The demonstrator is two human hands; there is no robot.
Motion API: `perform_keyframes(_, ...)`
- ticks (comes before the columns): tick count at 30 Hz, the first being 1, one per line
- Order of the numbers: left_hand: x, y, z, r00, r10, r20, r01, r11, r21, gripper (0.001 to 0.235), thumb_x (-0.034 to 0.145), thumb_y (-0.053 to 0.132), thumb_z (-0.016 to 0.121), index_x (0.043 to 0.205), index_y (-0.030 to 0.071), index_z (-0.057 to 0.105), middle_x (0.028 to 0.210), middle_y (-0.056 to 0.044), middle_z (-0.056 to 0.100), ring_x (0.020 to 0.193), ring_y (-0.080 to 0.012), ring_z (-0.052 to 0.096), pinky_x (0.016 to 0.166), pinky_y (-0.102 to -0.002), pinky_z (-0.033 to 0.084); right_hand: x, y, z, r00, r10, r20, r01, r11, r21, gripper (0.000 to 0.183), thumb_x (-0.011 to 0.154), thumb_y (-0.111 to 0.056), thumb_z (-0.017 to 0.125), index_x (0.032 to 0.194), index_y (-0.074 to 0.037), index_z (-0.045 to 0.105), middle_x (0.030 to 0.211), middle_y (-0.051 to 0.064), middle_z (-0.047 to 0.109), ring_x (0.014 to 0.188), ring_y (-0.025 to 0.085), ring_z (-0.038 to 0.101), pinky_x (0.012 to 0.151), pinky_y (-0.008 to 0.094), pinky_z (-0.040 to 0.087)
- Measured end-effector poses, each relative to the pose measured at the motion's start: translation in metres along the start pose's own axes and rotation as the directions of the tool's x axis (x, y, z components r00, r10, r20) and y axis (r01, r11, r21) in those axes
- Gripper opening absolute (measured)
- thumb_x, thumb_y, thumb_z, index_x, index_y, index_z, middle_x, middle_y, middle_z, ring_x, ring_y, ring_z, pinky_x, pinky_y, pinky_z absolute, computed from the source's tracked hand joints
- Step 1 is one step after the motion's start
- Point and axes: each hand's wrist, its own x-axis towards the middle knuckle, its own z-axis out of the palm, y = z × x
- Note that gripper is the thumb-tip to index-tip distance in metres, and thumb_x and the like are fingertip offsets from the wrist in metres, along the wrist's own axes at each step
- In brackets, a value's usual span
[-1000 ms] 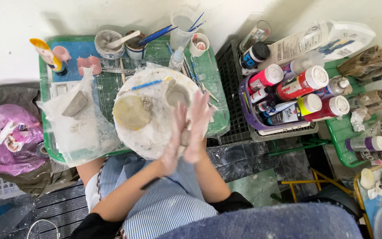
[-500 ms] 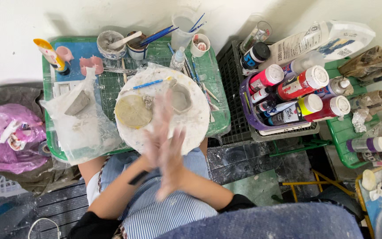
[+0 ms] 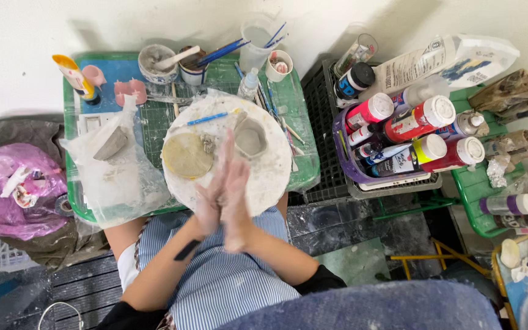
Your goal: The person shapes clay by hand on a banding wheel, first pressing a small hollow form into shape and then rolling a piece of clay into a spherical shape between their palms.
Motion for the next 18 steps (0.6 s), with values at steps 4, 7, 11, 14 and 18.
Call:
perform_keyframes(4,-0.034,0.008,0.039,0.974,-0.214,0.068,0.196,0.958,0.208,0.086,0.109,0.069,0.006,0.165,0.005,-0.007,0.174,-0.017,-0.018,0.164,-0.0333,-0.013,0.133,-0.044,-0.001,0.036,0.006,-0.049,0.996,-0.035,-0.079,0.036,0.999,0.002,0.123,0.083,-0.092,0.022,0.164,-0.009,-0.018,0.174,0.015,-0.025,0.163,0.027,-0.021,0.134,0.046,-0.007)
perform_keyframes(7,-0.028,0.008,0.016,0.996,-0.090,0.008,0.089,0.994,0.055,0.088,0.107,0.068,0.007,0.166,0.004,-0.005,0.176,-0.015,-0.013,0.165,-0.0319,-0.011,0.133,-0.044,-0.003,0.019,0.000,-0.021,0.995,-0.092,0.036,0.093,0.996,-0.012,0.120,0.087,-0.089,0.024,0.164,-0.008,-0.020,0.173,0.017,-0.027,0.164,0.030,-0.023,0.135,0.048,-0.009)
perform_keyframes(11,-0.012,-0.001,-0.016,0.984,-0.123,-0.127,0.129,0.991,0.040,0.090,0.105,0.067,0.023,0.166,0.004,0.002,0.178,-0.012,-0.006,0.166,-0.0305,-0.004,0.135,-0.043,0.001,-0.017,-0.005,0.017,0.959,-0.194,0.205,0.217,0.971,-0.096,0.116,0.093,-0.086,0.027,0.162,-0.007,-0.023,0.173,0.018,-0.030,0.164,0.034,-0.025,0.136,0.052,-0.011)
perform_keyframes(14,-0.024,-0.002,-0.016,0.999,-0.001,-0.037,-0.008,0.974,-0.225,0.097,0.101,0.071,0.016,0.165,0.002,-0.007,0.176,-0.013,-0.009,0.145,-0.0325,0.031,0.092,-0.033,0.036,0.017,0.009,-0.005,0.978,-0.063,0.200,0.069,0.997,-0.025,0.113,0.100,-0.082,0.031,0.160,-0.006,-0.027,0.172,0.020,-0.033,0.165,0.037,-0.028,0.137,0.053,-0.011)
perform_keyframes(18,-0.049,0.004,0.016,0.994,-0.079,-0.070,0.080,0.997,0.007,0.094,0.105,0.063,0.026,0.168,0.003,-0.009,0.179,-0.016,-0.007,0.165,-0.0354,0.006,0.131,-0.044,0.013,0.072,0.007,-0.026,0.984,-0.180,0.002,0.179,0.980,-0.086,0.113,0.097,-0.084,0.028,0.163,-0.006,-0.018,0.174,0.020,-0.020,0.165,0.035,-0.021,0.133,0.051,-0.013)
